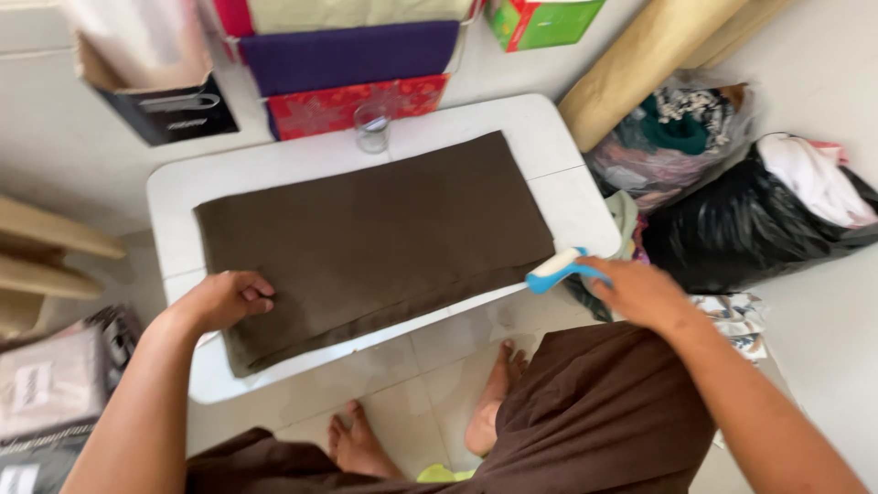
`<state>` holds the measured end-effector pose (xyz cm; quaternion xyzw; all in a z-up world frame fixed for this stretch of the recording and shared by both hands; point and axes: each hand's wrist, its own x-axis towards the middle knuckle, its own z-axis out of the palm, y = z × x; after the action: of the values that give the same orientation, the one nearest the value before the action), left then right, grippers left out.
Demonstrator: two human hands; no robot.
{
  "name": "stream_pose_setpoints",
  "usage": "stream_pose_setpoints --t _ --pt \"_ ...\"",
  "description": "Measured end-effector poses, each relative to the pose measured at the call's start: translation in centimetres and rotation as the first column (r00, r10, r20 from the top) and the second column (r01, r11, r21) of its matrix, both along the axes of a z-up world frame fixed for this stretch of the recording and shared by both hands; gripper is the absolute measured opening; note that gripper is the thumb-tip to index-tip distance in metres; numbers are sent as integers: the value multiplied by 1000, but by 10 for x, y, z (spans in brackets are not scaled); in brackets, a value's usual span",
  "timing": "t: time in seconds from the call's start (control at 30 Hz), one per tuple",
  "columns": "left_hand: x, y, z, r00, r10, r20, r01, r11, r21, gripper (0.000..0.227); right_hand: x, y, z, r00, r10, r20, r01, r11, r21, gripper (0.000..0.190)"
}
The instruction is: The person uses a lint roller to clean a dark brown piece of fabric on a small white table, repeatedly rolling it across the surface and then folding the fabric multiple times.
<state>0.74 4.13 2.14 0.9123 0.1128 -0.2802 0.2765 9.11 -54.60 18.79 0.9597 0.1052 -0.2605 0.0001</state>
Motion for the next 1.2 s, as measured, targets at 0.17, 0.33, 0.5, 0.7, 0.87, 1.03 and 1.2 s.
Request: stream_pose_setpoints --t 0.17,0.33,0.5,0.7,0.87,1.03,1.2 --pt "-15 -13 12 990 -60 -126 64 998 26 33 39 7 19 879 438 188 -387 886 -257 44" --pt "-29 -7 -12 967 -138 -212 150 988 41 34 86 46 -11 672 726 143 -705 687 -177 42" --pt "-44 1 14 997 -9 -72 14 997 70 31 62 146 -56 576 810 107 -806 585 -90 40" --pt "-46 15 50 968 96 231 -129 982 134 19 5 307 -92 435 837 333 -900 416 129 32" --pt "-40 28 29 954 123 274 -159 980 116 17 -28 376 -115 433 834 342 -900 375 223 39" --pt "-36 28 1 974 79 211 -94 994 62 24 -13 336 -102 525 814 247 -838 446 314 38" --pt "-32 25 -29 1000 25 -6 -25 997 74 44 49 217 -67 701 705 110 -664 588 461 36"
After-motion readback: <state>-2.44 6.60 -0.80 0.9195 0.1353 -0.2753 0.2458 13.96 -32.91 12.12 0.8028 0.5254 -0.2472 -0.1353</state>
